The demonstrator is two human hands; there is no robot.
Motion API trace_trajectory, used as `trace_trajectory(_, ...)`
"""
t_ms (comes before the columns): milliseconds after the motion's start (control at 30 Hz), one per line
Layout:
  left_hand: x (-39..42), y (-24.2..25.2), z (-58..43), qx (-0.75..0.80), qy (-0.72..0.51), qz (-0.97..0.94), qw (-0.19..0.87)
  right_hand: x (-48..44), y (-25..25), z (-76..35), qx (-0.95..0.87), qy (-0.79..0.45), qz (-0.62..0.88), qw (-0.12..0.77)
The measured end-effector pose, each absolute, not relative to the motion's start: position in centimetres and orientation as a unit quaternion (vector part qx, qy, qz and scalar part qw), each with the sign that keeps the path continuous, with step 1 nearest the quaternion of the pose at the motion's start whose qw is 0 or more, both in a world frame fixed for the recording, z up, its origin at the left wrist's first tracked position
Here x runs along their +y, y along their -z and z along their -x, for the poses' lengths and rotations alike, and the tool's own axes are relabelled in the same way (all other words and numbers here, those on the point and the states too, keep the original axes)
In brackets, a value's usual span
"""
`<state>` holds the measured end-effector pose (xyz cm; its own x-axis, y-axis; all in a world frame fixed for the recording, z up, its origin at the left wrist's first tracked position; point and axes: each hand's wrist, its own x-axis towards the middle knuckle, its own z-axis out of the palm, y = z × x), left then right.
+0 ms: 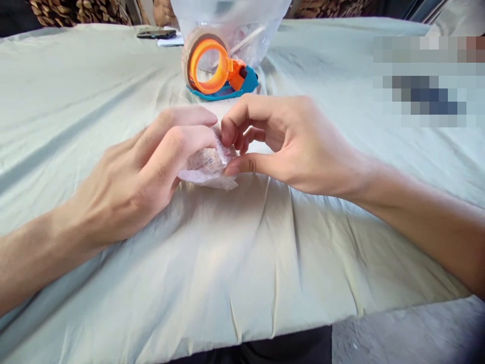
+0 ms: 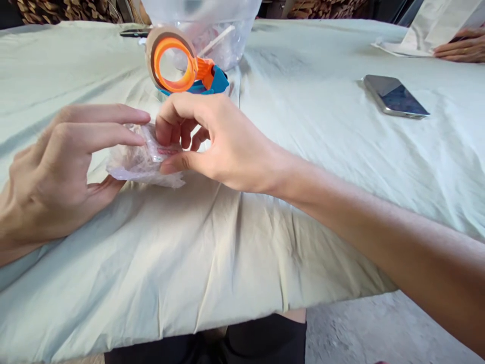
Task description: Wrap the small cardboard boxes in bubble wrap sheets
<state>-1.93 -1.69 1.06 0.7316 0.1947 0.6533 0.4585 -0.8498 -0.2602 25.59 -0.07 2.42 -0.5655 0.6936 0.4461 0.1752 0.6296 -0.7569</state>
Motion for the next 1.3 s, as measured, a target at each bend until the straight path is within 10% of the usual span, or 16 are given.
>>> trace_trajectory(1300,-0.98,-0.77,2.31,-0.196,0.347,0.904,0.154,-0.07,-2.44,-25.68,-0.814,-0.323,0.252,0.412)
